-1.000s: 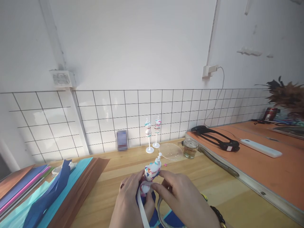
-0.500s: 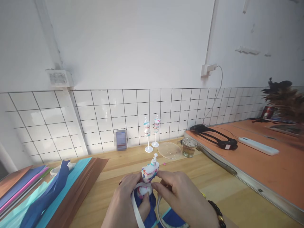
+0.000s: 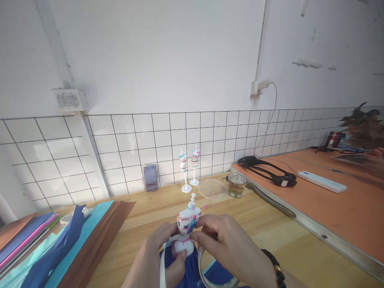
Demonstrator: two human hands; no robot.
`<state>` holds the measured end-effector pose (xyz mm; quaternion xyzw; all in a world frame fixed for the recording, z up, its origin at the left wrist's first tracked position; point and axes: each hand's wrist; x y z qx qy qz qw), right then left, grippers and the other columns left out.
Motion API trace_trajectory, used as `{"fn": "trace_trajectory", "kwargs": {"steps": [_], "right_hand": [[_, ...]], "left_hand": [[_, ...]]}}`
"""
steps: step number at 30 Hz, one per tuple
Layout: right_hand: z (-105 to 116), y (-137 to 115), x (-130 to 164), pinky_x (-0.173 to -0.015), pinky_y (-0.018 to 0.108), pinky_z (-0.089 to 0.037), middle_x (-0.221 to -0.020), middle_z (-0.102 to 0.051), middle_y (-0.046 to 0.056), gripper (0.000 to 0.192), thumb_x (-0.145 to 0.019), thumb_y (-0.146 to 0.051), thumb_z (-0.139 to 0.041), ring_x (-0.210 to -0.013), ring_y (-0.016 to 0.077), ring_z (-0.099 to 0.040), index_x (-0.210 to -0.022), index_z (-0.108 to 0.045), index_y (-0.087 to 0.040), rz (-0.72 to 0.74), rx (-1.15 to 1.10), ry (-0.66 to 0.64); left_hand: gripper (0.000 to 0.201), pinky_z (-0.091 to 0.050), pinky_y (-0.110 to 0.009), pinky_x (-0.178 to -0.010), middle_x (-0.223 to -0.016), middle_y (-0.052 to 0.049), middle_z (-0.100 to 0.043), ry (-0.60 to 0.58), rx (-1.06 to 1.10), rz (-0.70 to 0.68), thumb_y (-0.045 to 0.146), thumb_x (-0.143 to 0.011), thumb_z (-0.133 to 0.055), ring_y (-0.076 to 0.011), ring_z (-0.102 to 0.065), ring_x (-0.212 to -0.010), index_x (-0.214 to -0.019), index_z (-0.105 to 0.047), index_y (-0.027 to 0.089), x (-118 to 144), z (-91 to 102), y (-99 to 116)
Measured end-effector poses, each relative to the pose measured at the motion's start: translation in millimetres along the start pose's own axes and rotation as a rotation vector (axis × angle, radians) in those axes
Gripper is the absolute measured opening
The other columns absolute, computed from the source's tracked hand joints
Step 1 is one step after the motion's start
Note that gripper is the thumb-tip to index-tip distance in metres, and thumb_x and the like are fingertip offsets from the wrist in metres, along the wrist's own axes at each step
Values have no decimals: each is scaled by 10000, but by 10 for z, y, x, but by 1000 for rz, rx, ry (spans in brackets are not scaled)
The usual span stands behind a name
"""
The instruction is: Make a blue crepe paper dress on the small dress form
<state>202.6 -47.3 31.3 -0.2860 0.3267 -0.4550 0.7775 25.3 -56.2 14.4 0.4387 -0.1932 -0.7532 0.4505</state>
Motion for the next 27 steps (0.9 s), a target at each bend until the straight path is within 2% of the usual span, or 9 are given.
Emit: {"fn": "trace_trajectory", "kwargs": {"steps": [4, 7, 10, 15, 19, 21, 23, 25, 27], "right_hand": [[9, 40, 7, -528, 221, -388, -686, -693, 7, 137, -828, -287, -567, -581, 140, -583, -845, -675, -204, -42, -127, -7], [20, 45, 3, -553, 220, -416, -702, -692, 14, 110, -800, -266, -601, -631, 149, -608, -835, -670, -187, -65, -191, -22], [42, 27, 1, -577, 222, -439, -743, -698, 20, 110, -793, -252, -609, -675, 155, -627, -860, -658, -179, -81, -255, -79], [99, -10, 30, -612, 227, -455, -779, -698, 12, 83, -817, -222, -572, -708, 153, -633, -855, -637, -187, -9, -316, -168], [119, -11, 31, -600, 217, -446, -756, -690, 14, 57, -815, -208, -568, -695, 146, -625, -821, -615, -177, -11, -337, -167], [119, -10, 14, -571, 193, -431, -719, -684, 7, 42, -801, -202, -583, -632, 114, -599, -814, -607, -171, -60, -394, -184], [124, -14, -4, -478, 154, -380, -659, -674, -12, 67, -771, -191, -614, -499, 64, -513, -832, -596, -167, -128, -448, -208], [137, -22, -15, -381, 136, -297, -620, -671, -32, 176, -751, -194, -638, -390, 34, -388, -914, -576, -174, -184, -495, -239], [157, -32, -13, -345, 136, -249, -612, -672, -41, 260, -741, -215, -658, -357, 29, -330, -979, -558, -182, -192, -540, -280]], "left_hand": [[415, -539, -267, -729, -792, 0, -702, -44, 78, 21, 80, -591, -531, -221, -672, -821, -934, -704, 239, -10, 29, 23], [403, -518, -295, -809, -878, -28, -713, -86, 142, 59, 88, -587, -549, -221, -664, -835, -931, -713, 219, -27, 50, 16], [385, -521, -303, -807, -887, -50, -719, -147, 214, 71, 100, -596, -570, -228, -664, -828, -938, -716, 199, -37, 61, -25], [380, -520, -316, -802, -901, -64, -721, -227, 317, 45, 119, -617, -604, -248, -662, -835, -972, -716, 193, -41, 73, -82], [369, -511, -316, -797, -910, -67, -715, -258, 390, 83, 150, -633, -616, -254, -657, -838, -987, -714, 191, -41, 61, -111], [381, -500, -317, -807, -933, -77, -708, -257, 442, 104, 169, -636, -631, -258, -651, -852, -1009, -705, 180, -31, 43, -142], [462, -486, -312, -816, -944, -86, -700, -255, 509, 130, 196, -645, -655, -252, -647, -855, -1107, -654, 173, -10, 20, -188], [618, -480, -308, -794, -946, -93, -690, -254, 584, 145, 250, -659, -682, -236, -646, -814, -1253, -533, 170, 20, -6, -241], [757, -476, -306, -747, -934, -97, -675, -260, 643, 139, 340, -677, -694, -218, -637, -760, -1351, -397, 166, 52, -26, -287]]}}
Point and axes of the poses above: each hand's wrist, its own x-axis away from the middle knuckle, its own z-axis out of the back of the hand, y = z × x
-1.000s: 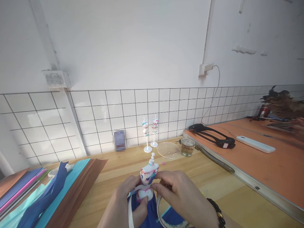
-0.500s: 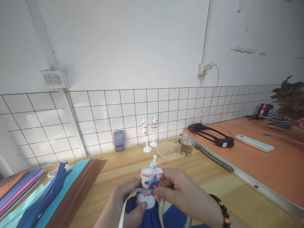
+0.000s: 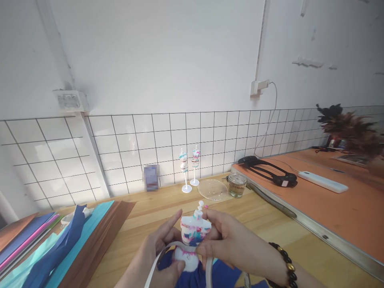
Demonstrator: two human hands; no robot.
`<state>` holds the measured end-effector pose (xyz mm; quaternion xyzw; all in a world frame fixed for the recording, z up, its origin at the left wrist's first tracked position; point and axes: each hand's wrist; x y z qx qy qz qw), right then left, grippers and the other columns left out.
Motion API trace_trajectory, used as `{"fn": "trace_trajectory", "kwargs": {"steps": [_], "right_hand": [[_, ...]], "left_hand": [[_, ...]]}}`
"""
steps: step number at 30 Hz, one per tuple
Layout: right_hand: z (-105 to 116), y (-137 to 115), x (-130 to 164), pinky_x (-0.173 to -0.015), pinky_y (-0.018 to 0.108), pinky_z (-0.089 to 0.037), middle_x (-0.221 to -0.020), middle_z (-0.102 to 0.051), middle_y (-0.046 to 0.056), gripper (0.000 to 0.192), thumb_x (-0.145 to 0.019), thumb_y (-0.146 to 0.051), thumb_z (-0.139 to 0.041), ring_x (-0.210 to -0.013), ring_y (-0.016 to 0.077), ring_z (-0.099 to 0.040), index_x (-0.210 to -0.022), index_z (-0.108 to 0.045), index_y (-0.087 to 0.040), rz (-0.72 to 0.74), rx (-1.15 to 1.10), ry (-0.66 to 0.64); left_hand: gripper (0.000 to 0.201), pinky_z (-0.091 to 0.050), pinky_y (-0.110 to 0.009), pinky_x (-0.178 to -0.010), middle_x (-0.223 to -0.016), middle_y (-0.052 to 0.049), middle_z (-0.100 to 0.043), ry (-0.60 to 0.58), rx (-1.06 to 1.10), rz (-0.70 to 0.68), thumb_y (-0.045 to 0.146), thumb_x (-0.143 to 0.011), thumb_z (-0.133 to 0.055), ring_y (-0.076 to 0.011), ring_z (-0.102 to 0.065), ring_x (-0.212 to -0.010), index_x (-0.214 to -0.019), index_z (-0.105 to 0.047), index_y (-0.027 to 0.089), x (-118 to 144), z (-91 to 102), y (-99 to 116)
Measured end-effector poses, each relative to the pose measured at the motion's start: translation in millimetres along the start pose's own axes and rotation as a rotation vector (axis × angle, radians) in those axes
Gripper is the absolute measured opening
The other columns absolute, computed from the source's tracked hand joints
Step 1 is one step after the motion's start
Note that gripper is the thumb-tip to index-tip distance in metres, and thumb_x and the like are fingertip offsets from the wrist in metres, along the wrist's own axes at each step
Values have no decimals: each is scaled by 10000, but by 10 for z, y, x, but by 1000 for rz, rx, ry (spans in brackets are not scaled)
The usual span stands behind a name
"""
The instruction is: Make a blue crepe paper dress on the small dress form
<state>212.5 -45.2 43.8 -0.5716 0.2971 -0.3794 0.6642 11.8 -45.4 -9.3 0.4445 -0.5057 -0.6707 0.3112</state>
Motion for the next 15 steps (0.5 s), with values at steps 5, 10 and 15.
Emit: {"fn": "trace_trajectory", "kwargs": {"steps": [5, 10, 15], "right_hand": [[14, 19, 27, -542, 176, -402, -640, -652, -29, 154, -743, -260, -671, -531, 80, -547, -865, -640, -172, 71, -77, -118], [23, 109, 4, -523, 183, -371, -642, -655, -15, 117, -770, -229, -635, -530, 88, -528, -868, -636, -167, 78, -23, -35], [9, 130, -16, -495, 173, -340, -612, -641, -22, 76, -787, -232, -616, -497, 76, -505, -818, -628, -164, 96, -31, -40]], "left_hand": [[848, -451, -323, -747, -926, -98, -655, -53, 50, 31, 538, -682, -662, -234, -618, -820, -1368, -323, 171, 23, 7, 1], [576, -437, -343, -810, -934, -94, -677, -84, 22, 84, 463, -698, -682, -233, -619, -870, -1169, -494, 188, -18, 27, 107], [382, -438, -284, -717, -874, -47, -702, -53, 158, 177, 486, -734, -650, -193, -627, -812, -972, -501, 226, -49, 35, 151]]}}
Point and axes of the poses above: each hand's wrist, its own x-axis away from the middle knuckle, its own z-axis out of the back of the hand, y = z × x
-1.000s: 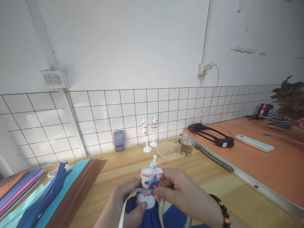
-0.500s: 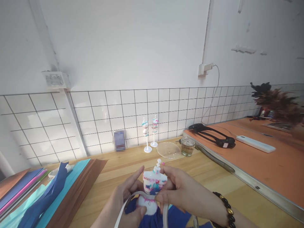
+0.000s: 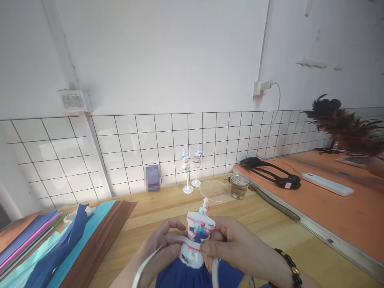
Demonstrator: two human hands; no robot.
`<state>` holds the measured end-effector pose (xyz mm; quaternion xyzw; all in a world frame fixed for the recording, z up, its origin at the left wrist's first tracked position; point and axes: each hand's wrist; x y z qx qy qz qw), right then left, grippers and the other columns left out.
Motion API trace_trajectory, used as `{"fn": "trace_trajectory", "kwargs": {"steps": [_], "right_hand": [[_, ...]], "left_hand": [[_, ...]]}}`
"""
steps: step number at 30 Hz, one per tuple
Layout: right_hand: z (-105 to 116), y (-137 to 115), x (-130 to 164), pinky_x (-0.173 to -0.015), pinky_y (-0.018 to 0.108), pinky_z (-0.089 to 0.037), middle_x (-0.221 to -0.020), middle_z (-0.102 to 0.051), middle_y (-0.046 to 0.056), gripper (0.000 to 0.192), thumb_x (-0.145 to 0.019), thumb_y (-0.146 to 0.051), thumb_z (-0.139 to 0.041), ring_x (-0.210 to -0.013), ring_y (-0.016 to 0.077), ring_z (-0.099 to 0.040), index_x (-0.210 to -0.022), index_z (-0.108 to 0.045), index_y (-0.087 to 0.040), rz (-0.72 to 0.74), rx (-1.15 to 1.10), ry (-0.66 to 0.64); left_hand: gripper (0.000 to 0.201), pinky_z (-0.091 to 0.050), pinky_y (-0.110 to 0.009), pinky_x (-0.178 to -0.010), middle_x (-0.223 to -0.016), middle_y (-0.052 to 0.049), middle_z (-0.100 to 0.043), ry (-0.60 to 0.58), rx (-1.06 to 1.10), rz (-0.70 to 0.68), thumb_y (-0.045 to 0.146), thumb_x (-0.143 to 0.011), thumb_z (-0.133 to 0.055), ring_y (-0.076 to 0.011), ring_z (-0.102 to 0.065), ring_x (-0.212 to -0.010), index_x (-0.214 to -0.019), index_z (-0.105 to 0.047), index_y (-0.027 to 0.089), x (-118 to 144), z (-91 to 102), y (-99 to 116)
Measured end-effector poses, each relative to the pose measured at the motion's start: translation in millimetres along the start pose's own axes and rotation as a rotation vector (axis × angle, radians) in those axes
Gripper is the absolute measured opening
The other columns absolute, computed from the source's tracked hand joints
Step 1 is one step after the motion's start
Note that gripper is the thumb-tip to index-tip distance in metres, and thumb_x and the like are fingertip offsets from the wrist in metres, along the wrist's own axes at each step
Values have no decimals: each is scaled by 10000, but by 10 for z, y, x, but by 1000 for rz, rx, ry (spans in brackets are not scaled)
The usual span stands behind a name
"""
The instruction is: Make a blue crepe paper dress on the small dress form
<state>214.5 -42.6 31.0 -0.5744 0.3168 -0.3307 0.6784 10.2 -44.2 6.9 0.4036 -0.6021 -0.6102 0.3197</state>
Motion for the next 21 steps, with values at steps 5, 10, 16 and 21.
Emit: {"fn": "trace_trajectory", "kwargs": {"steps": [5, 10, 16, 21], "right_hand": [[-35, 72, -16, -550, 201, -394, -604, -631, -29, 125, -796, -282, -606, -532, 104, -541, -858, -611, -174, -16, 41, 67], [-51, 118, -19, -581, 223, -430, -628, -660, -9, 161, -807, -313, -576, -567, 131, -570, -867, -609, -166, -52, 142, 134], [-55, 101, -9, -569, 227, -412, -642, -663, 4, 188, -830, -332, -550, -589, 142, -568, -895, -609, -166, -42, 196, 216], [-63, 152, -51, -541, 226, -365, -627, -618, -3, 179, -836, -325, -548, -565, 126, -512, -863, -596, -155, -42, 256, 283]], "left_hand": [[299, -406, -236, -651, -747, -18, -687, 57, -116, -7, 455, -782, -625, -160, -608, -726, -888, -532, 193, -24, -9, 6], [315, -419, -238, -631, -715, -23, -673, 106, -247, -69, 473, -825, -553, -165, -600, -688, -702, -501, 188, -50, 2, -10], [296, -360, -402, -961, -1268, -126, -580, 296, -448, -138, 463, -851, -487, -295, -490, -1184, -714, -557, 210, -17, -9, 15], [219, -455, -315, -791, -942, -75, -603, 353, -700, -363, 308, -863, -494, -216, -588, -899, -683, -574, 213, 53, -84, 81]]}}
Point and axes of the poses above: each hand's wrist, its own x-axis away from the middle knuckle, its own z-axis out of the back of the hand, y = z × x
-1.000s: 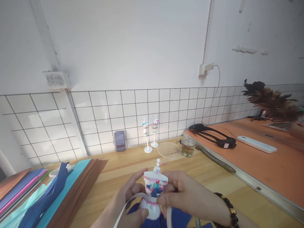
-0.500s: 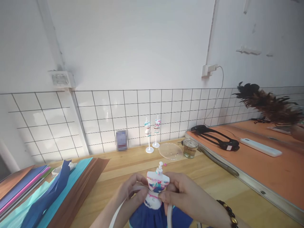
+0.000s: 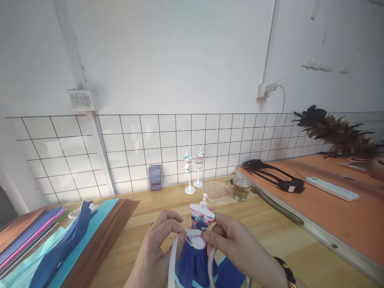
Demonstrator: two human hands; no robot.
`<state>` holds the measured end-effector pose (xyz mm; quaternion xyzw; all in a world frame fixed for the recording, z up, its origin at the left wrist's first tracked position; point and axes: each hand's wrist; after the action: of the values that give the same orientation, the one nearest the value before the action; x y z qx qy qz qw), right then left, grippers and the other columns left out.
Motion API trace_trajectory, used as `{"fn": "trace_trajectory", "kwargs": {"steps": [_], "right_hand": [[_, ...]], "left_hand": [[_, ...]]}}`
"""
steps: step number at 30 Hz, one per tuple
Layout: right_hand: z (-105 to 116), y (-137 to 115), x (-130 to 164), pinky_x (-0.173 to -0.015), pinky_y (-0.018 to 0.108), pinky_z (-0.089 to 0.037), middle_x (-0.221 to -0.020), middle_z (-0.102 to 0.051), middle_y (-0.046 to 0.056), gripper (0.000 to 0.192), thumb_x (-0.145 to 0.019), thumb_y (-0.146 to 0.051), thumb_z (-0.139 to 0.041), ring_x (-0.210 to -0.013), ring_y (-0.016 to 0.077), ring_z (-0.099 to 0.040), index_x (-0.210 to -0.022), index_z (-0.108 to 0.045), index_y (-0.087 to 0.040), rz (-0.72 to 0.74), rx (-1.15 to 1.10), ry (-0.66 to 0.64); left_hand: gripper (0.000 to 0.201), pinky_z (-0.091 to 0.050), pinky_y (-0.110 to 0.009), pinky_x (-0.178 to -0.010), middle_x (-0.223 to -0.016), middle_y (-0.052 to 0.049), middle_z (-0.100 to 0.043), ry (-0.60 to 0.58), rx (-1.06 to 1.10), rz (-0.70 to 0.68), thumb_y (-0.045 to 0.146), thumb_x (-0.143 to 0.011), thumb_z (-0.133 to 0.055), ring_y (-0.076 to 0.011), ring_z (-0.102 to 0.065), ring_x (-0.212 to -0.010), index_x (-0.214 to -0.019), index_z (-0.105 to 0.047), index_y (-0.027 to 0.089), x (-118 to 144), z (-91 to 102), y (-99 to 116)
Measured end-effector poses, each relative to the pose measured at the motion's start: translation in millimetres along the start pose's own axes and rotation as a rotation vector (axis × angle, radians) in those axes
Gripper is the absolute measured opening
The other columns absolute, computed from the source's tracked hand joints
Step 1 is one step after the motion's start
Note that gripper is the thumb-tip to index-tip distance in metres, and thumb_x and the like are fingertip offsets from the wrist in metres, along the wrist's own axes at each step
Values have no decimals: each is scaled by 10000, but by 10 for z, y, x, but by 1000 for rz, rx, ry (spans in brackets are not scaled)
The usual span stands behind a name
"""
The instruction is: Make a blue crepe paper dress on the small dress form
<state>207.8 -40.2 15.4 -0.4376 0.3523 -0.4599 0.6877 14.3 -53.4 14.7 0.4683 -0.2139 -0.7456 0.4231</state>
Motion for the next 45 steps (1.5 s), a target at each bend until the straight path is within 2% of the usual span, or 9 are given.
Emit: {"fn": "trace_trajectory", "kwargs": {"steps": [3, 6, 8, 15, 23, 28, 32, 39, 45], "right_hand": [[-21, 20, -28, -493, 217, -314, -561, -543, -41, 137, -828, -269, -546, -508, 105, -444, -881, -601, -155, 18, 10, 37], [-30, 21, -36, -470, 214, -294, -526, -496, -63, 147, -816, -241, -550, -481, 102, -423, -919, -615, -158, 35, 16, 61], [-32, 23, -35, -485, 213, -321, -537, -524, -56, 163, -817, -255, -550, -499, 112, -465, -929, -620, -160, 38, 11, 67], [-71, 32, -24, -512, 218, -366, -595, -620, -20, 188, -832, -263, -524, -555, 140, -552, -960, -616, -161, 11, 36, 64], [-54, -167, 88, -535, 229, -386, -674, -658, 17, 154, -842, -310, -521, -613, 169, -593, -895, -598, -188, 30, 331, 66], [34, -270, 161, -450, 210, -368, -642, -622, -24, 201, -863, -281, -473, -418, 106, -508, -1002, -607, -225, -5, 353, -55], [70, -285, 211, -435, 201, -358, -671, -624, -37, 186, -856, -257, -458, -380, 78, -454, -960, -611, -238, 1, 334, -109], [22, -260, 233, -556, 223, -390, -687, -668, -16, 130, -749, -179, -542, -584, 146, -596, -846, -618, -220, -15, 377, -87], [-37, -249, 212, -536, 223, -383, -691, -662, 10, 152, -845, -241, -463, -621, 160, -593, -832, -611, -209, 12, 441, -66]], "left_hand": [[205, -440, -287, -669, -757, -35, -555, 22, -70, -217, 210, -864, -464, -169, -555, -706, -682, -557, 209, 39, -68, 28], [209, -402, -296, -636, -709, -34, -568, -15, -180, -412, 135, -855, -427, -168, -522, -673, -696, -539, 211, 70, -176, 0], [174, -390, -308, -646, -723, -31, -582, -17, -279, -454, 117, -841, -438, -177, -513, -685, -721, -517, 216, 81, -236, -31], [154, -408, -360, -703, -831, -26, -566, 138, -338, -125, 165, -757, -580, -230, -522, -782, -772, -442, 232, 80, -326, -88], [158, -431, -392, -724, -839, -36, -618, 129, -239, -32, 148, -702, -556, -255, -571, -804, -814, -484, 234, 103, -398, -57], [144, -452, -372, -693, -748, -17, -623, 148, -200, 92, 179, -681, -563, -240, -591, -741, -763, -460, 237, 114, -454, -81], [164, -451, -330, -642, -717, -5, -599, 170, -199, 63, 165, -669, -555, -218, -587, -679, -773, -452, 239, 115, -442, -84], [222, -443, -396, -693, -762, -33, -572, 242, -337, -52, 94, -653, -444, -244, -573, -731, -827, -459, 230, 95, -438, -100], [257, -423, -443, -750, -828, -58, -596, 220, -355, -45, 73, -652, -480, -264, -569, -798, -866, -473, 215, 102, -467, -116]]}}
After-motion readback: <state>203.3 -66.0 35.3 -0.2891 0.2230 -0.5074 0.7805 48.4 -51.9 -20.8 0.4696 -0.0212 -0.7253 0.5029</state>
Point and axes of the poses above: each hand's wrist, its own x-axis away from the middle knuckle, its own z-axis out of the back of the hand, y = z × x
